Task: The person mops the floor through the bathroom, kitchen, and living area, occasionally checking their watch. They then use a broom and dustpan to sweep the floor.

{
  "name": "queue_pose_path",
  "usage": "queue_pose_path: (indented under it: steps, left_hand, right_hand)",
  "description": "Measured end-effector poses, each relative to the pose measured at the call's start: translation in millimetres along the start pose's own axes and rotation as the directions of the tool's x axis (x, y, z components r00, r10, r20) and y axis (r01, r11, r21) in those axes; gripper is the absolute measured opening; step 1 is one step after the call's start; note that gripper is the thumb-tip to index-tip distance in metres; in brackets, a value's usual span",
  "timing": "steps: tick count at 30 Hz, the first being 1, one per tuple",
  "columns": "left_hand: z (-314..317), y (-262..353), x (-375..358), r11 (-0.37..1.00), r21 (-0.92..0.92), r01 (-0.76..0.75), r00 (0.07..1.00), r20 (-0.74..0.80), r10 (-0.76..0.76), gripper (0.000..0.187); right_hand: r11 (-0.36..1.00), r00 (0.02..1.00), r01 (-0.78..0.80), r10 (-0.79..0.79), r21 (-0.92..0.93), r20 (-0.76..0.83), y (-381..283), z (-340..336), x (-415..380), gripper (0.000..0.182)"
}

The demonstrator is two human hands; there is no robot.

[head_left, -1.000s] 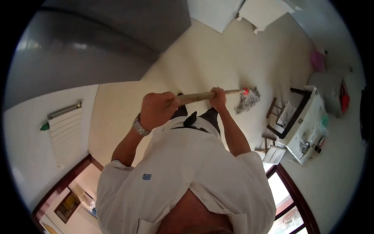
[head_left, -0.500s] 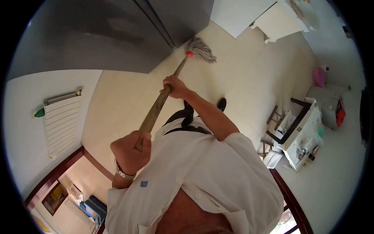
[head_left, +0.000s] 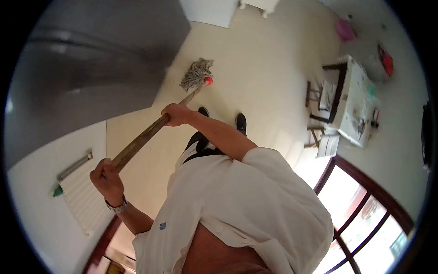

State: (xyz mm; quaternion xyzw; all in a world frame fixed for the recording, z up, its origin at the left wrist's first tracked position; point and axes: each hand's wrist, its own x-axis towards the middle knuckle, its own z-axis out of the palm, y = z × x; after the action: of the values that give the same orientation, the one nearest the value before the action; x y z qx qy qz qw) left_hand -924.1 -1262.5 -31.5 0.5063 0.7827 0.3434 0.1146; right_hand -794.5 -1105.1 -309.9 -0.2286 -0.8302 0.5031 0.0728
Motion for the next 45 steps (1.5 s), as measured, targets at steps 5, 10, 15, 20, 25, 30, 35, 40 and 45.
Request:
queue_pose_path:
  steps: [5,10,15,20,25,30,35,40,45]
  left_hand:
    - [33.8,2.9,27.8,0.983,-0.144,0.113,0.983,0.163,-0.089,0.04]
    - [127.0,49.0,33.6,0.953,-0.297,-0.061,0.916,0.362,0.172,0.039]
    - [226.0,130.9,-6.9,0.923,-0.323,-0.211,0.66,0.649,0.378,0.029]
    - [310.1,175.7,-71.2,0.851,-0.308,-0.425,0.432,0.757,0.49,0.025]
    - [346.4,185.6,-107.1,0.872,-0.278,-0.403,0.276,0.872,0.405,0.027]
    - [326.0,168.8,-105.2,0.888,-0.305,-0.345,0.39,0.813,0.432,0.024]
    - [277.2,134.6,-92.1,0.935,-0.163,-0.317,0.577,0.749,0.326,0.018]
    - [192.1,79.3,-86.2,0.954,-0.098,-0.283,0.728,0.626,0.28,0.018]
    - [99.0,31.6,-88.6,0.979,-0.045,-0.201,0.878,0.436,0.2,0.012]
  right_hand:
    - [0.966,0.967,-0.253,0.251,0.044,0.041,24.9,-33.0,-62.7,0.031]
    - [0.892,0.867,-0.452,0.444,0.02,-0.226,78.8,-69.2,-180.2,0.042]
    - [0.742,0.665,-0.667,0.637,0.074,-0.391,128.6,-82.0,-319.8,0.036]
    - [0.639,0.406,-0.739,0.676,0.214,-0.615,171.5,-52.9,-441.5,0.016]
    - [0.641,0.352,-0.728,0.652,0.241,-0.672,201.5,-20.7,-509.3,0.01]
    - [0.608,0.407,-0.772,0.696,0.185,-0.591,203.3,-9.5,-489.0,0.017]
    - [0.639,0.458,-0.74,0.708,0.211,-0.538,166.2,-20.5,-420.7,0.017]
    - [0.797,0.638,-0.603,0.511,0.039,-0.576,160.0,17.7,-325.4,0.017]
    - [0.914,0.816,-0.399,0.313,-0.08,-0.486,93.2,37.8,-213.6,0.015]
